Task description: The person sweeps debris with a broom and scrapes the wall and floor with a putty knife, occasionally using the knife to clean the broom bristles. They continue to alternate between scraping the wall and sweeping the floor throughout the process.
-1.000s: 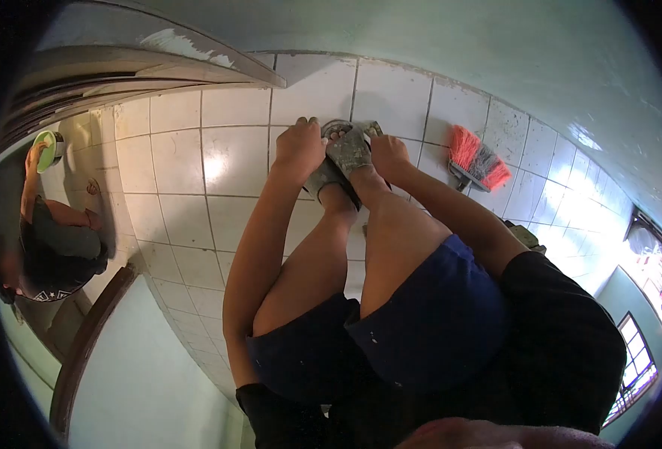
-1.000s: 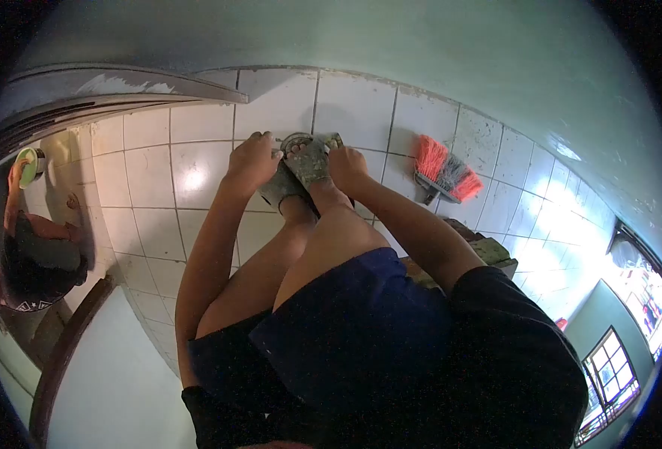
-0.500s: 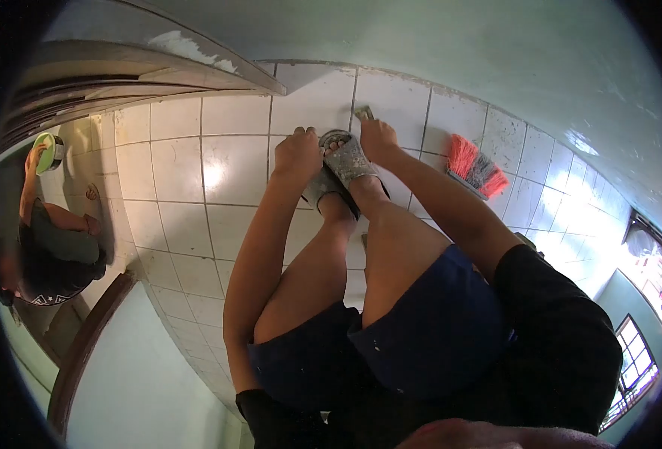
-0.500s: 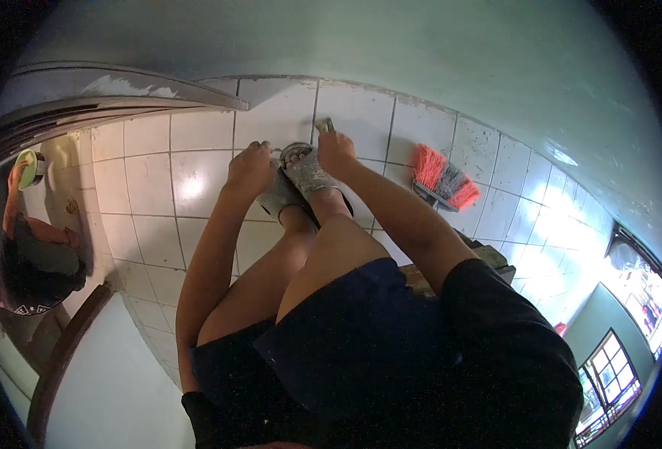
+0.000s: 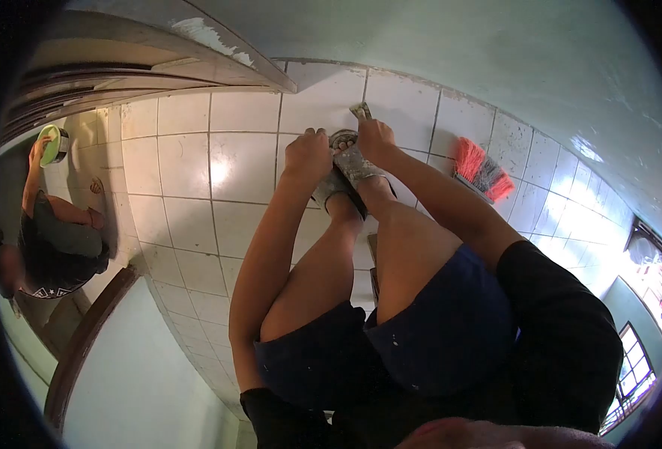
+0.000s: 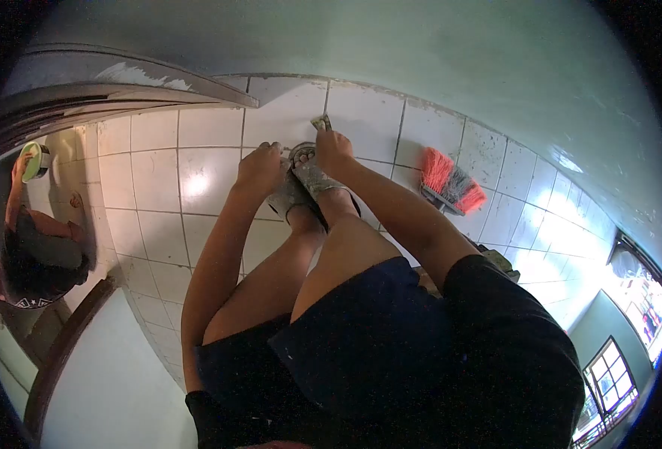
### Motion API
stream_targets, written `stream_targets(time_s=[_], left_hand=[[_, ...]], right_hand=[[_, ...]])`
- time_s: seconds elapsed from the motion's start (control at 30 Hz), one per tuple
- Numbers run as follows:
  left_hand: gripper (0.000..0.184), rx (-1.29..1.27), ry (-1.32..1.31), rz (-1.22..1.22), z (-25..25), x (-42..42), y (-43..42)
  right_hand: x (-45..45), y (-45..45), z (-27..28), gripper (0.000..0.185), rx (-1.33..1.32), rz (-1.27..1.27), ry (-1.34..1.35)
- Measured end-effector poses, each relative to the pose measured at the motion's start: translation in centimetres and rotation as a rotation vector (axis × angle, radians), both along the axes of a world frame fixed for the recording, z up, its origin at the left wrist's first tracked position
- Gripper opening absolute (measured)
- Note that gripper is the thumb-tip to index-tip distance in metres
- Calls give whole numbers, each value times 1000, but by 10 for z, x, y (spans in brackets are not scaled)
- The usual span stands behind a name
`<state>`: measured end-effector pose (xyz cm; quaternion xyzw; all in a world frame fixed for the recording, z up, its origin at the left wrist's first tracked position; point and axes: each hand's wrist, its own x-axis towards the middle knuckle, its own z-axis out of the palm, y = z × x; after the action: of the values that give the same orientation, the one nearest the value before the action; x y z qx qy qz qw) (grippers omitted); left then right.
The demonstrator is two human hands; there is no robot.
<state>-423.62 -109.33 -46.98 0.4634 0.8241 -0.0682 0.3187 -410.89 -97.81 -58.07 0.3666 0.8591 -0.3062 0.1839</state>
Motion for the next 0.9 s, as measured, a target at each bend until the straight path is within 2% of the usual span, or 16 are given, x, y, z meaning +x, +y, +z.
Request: stream_targets(time_s=[0.23,0.5,0.63,0.73,0.8,0.9], left_hand=[[34,-44,-49,65,13,-4,-4],[36,-33,-58,56,13,-2,2],[35,-78,-61,62,10,1,-8],[35,-19,-51,71,9,-8,-8],[36,-65,-40,78,10,-7,-7],[37,-42,-56,60,8,-4,-4]], right_hand=[[-74,51,-7,17,15,-76,18],[-37,44,-9,23,28,-11,4],[-61,61,-15,24,-6,-20,5],[-70,75,-6,23,16,-26,102],[-63,71,-2,25,8,31,38],[-67,71,-2,25,-33,-34,49]])
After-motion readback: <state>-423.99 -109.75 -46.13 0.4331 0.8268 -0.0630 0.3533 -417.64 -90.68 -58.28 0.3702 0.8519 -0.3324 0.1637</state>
